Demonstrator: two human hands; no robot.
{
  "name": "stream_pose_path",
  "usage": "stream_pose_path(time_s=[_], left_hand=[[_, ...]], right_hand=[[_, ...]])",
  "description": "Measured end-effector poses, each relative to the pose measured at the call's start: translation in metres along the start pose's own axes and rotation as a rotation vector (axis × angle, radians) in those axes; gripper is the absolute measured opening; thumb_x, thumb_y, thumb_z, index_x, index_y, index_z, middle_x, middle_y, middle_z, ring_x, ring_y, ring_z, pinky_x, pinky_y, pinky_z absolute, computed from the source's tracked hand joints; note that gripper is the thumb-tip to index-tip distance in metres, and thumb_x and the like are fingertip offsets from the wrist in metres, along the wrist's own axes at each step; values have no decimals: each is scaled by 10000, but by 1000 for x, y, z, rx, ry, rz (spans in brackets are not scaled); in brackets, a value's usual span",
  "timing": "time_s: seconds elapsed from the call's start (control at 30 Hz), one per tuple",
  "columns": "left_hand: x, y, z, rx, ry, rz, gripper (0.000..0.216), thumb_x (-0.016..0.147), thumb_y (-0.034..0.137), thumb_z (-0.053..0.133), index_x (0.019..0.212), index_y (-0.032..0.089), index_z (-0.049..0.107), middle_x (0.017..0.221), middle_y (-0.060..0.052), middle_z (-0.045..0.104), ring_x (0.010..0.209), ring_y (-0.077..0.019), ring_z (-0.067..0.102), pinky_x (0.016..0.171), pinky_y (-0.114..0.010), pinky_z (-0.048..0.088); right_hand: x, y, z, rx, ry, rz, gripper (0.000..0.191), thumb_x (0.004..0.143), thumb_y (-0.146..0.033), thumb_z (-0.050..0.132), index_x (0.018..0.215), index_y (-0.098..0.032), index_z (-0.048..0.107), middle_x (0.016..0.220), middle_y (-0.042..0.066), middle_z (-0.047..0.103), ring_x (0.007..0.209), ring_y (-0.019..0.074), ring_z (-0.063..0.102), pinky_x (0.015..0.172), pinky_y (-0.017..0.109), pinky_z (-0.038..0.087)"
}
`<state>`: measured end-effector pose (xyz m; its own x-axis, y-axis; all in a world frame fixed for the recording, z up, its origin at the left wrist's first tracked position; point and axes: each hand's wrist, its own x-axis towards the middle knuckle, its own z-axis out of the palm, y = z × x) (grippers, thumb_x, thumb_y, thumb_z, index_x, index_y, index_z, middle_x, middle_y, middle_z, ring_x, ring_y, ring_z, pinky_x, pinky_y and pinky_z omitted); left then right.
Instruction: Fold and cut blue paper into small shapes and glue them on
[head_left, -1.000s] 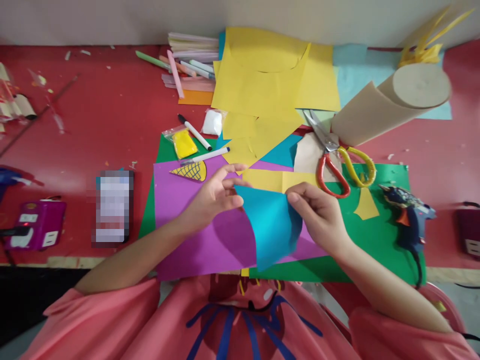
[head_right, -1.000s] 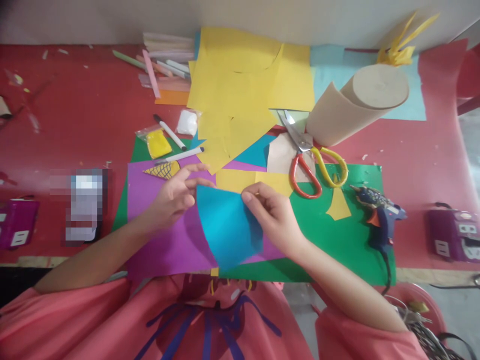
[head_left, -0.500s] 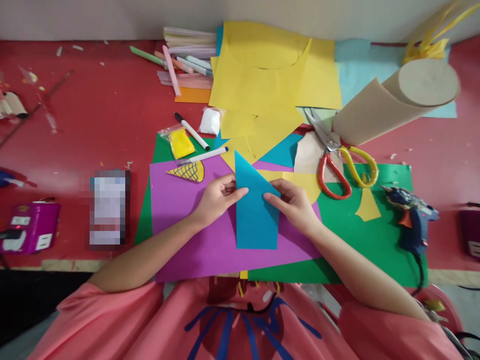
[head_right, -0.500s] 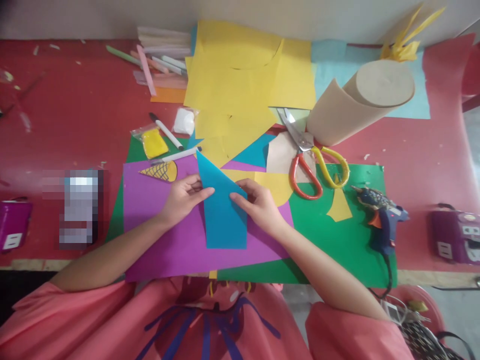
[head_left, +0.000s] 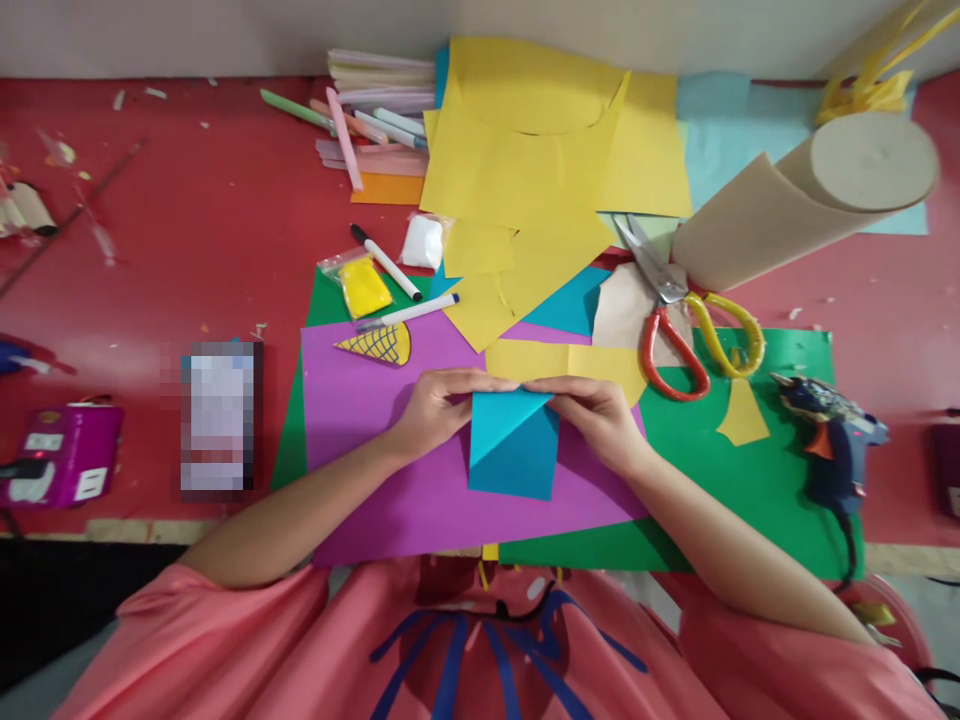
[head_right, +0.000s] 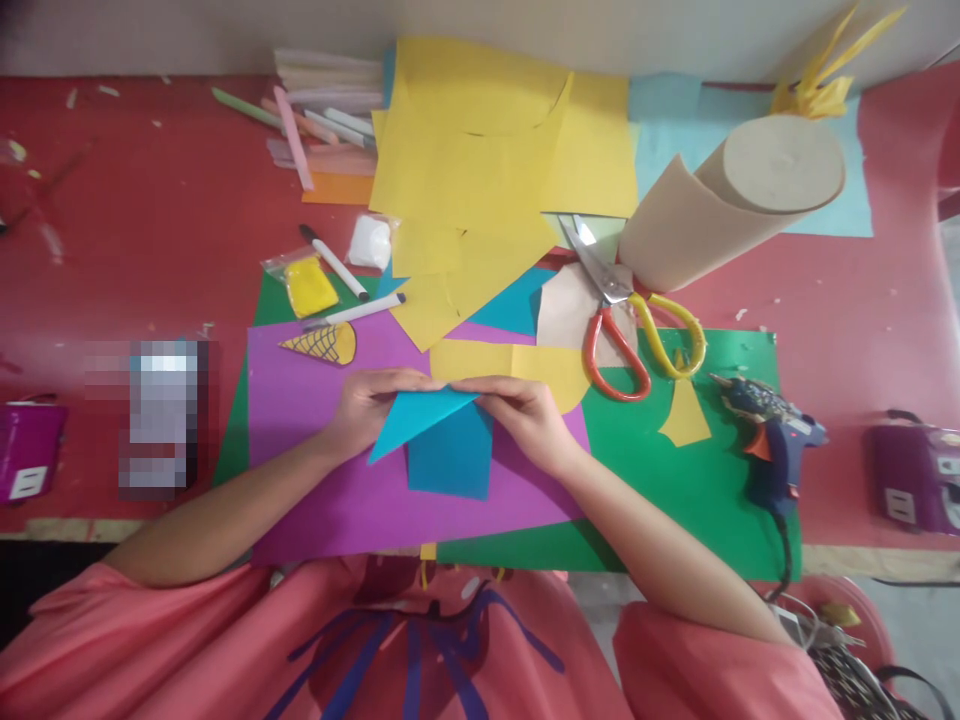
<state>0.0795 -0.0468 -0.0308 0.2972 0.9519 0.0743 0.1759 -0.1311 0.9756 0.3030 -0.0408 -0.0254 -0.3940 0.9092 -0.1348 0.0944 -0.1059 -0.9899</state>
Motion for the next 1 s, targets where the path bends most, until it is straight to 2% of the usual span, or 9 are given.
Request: stream_pose_path(time_s=[0.1, 0.2, 0.3, 0.4, 0.53, 0.6, 0.77, 0.9, 1.0], left_hand=[[0, -1, -1, 57, 13, 187, 172, 883, 276, 638, 1005, 243, 754, 969, -50, 773, 859, -149, 730, 771, -236, 585], [-3, 0, -2, 194, 34, 344, 248, 909, 174, 587, 1097, 267, 719, 1017, -36, 760, 908, -126, 719, 809, -216, 576], [-7, 1, -2, 353, 0, 451, 301, 933, 155, 537, 1173, 269, 677, 1079, -42, 737, 956, -124, 703, 836, -220, 567], [-10, 2, -2, 427, -30, 511, 318, 944, 153, 508, 1206, 259, 654, 1098, -55, 722, 974, -124, 690, 849, -226, 560], [-11, 2, -1, 375, -27, 467, 358, 946, 127, 468, 1221, 279, 640, 1133, -33, 720, 1019, -121, 683, 889, -225, 551], [-12, 0, 0, 264, -8, 364, 380, 957, 148, 417, 1263, 264, 612, 1148, -37, 721, 1039, -137, 684, 913, -250, 549], [-12, -2, 0, -81, 51, 21, 447, 942, 467, 439, 1234, 178, 615, 1010, -86, 752, 928, -206, 721, 821, -314, 587], [-8, 4, 1, 3, -19, -43, 414, 802, 497, 669, 1063, 177, 690, 981, -72, 759, 884, -191, 725, 773, -254, 582], [-5, 7, 3, 114, -36, -44, 293, 818, 410, 677, 999, 183, 711, 948, -49, 765, 862, -166, 723, 776, -231, 574]], right_hand=[[-1, 2, -1, 74, 53, 41, 232, 880, -232, 574, 1021, -268, 755, 971, 20, 739, 850, 156, 665, 764, 296, 524], [-2, 1, 0, 199, 72, 127, 289, 932, -328, 510, 1144, -264, 696, 802, 2, 680, 675, 119, 593, 608, 247, 476], [-2, -2, 2, 177, 34, 125, 286, 894, -407, 589, 1077, -223, 709, 849, 23, 690, 754, 139, 624, 674, 263, 495], [-1, -5, 4, 99, -4, 74, 215, 823, -377, 697, 941, -199, 723, 921, 45, 727, 850, 167, 663, 757, 281, 515], [-1, -4, 5, 24, 14, 34, 167, 814, -328, 714, 917, -196, 722, 913, 49, 748, 861, 177, 686, 771, 288, 534], [-1, -3, 5, -9, 41, 12, 153, 820, -313, 707, 917, -195, 720, 917, 50, 752, 863, 180, 694, 772, 289, 541], [-2, -2, 6, -93, 73, -43, 109, 831, -268, 689, 916, -204, 714, 918, 38, 756, 860, 178, 703, 770, 283, 552], [-3, -2, 7, -159, 60, -64, 109, 841, -264, 680, 928, -208, 713, 920, 36, 759, 857, 179, 708, 776, 288, 557], [-4, -2, 8, -188, 53, -83, 111, 846, -255, 675, 940, -207, 710, 925, 35, 761, 854, 173, 710, 771, 279, 557]])
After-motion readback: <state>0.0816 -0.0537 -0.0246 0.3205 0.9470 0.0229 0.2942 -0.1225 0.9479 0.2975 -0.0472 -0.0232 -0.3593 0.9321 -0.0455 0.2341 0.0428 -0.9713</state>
